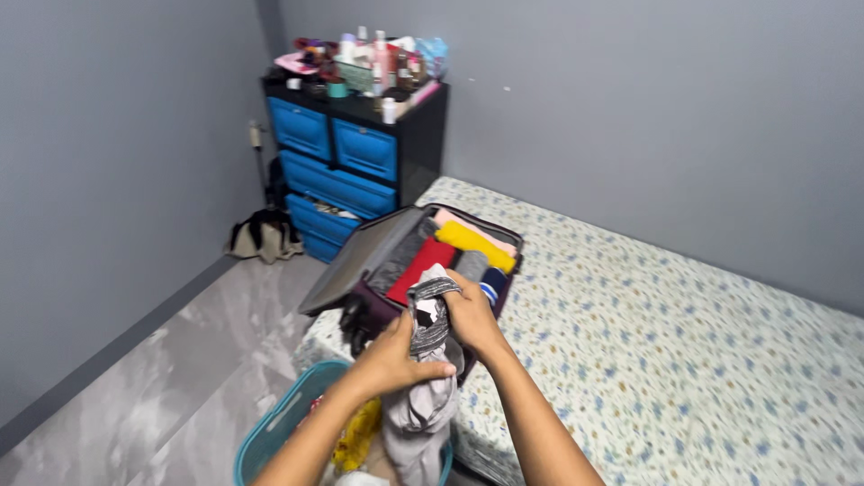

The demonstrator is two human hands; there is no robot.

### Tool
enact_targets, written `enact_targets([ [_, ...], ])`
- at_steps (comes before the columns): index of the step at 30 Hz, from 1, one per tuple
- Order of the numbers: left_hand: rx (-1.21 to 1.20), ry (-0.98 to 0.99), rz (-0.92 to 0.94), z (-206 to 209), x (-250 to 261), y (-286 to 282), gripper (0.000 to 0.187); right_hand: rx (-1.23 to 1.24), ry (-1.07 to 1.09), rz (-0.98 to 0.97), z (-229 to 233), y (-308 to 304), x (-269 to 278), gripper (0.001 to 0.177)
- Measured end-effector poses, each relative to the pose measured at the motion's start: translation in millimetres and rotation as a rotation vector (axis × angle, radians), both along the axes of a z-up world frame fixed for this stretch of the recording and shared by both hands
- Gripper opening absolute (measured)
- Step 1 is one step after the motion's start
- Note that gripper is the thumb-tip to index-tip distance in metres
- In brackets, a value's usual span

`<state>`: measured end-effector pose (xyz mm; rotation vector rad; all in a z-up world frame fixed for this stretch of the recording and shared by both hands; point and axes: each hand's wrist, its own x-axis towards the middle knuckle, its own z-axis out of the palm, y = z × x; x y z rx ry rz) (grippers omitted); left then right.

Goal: The person folds a yellow t-shirt and a grey t-shirt on a bed and places them into an open suitcase. The person handles the shirts by hand, smoothing and folding them before packing.

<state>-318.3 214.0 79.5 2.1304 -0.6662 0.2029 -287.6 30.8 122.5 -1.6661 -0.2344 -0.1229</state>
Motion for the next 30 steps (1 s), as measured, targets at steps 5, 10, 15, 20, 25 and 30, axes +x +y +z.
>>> enact_targets([
  [5, -0.236, 0.423, 0.057, -47.3, 36.2, -56.1, 0.046, 0.153, 0.001, 0.088, -11.5, -43.5, -22.5, 0.039],
  [10, -0.641, 0.578, -0.181, -47.9, 44.2, -108.7, 0.033, 0.124, -0.027, -0.234, -80.9, -125.2, -45.5, 0.056],
  [15, -0.883, 1.058, -0.285, 17.4, 21.1, -151.1, 0.036, -0.114, 0.201, -0.531, -147.7, -179.8, -78.7, 0.068],
  [20, -1.062, 1.231, -0.537, 54.7, 12.0, -203.2, 0.05, -0.232, 0.023, -0.347, -177.8, -227.4, -101.5, 0.064],
  [25, -1.224, 1.314, -0.713, 74.4, 11.1, -259.3, 0.066, -0.315, 0.369, -0.307, -223.3, -300.3, -138.5, 0.068],
  [30, -1.409, 1.298, -0.693, 89.4, 12.9, -317.0, 0.068, 0.082, 0.813, -0.473, -238.9, -366.7, -174.3, 0.065],
])
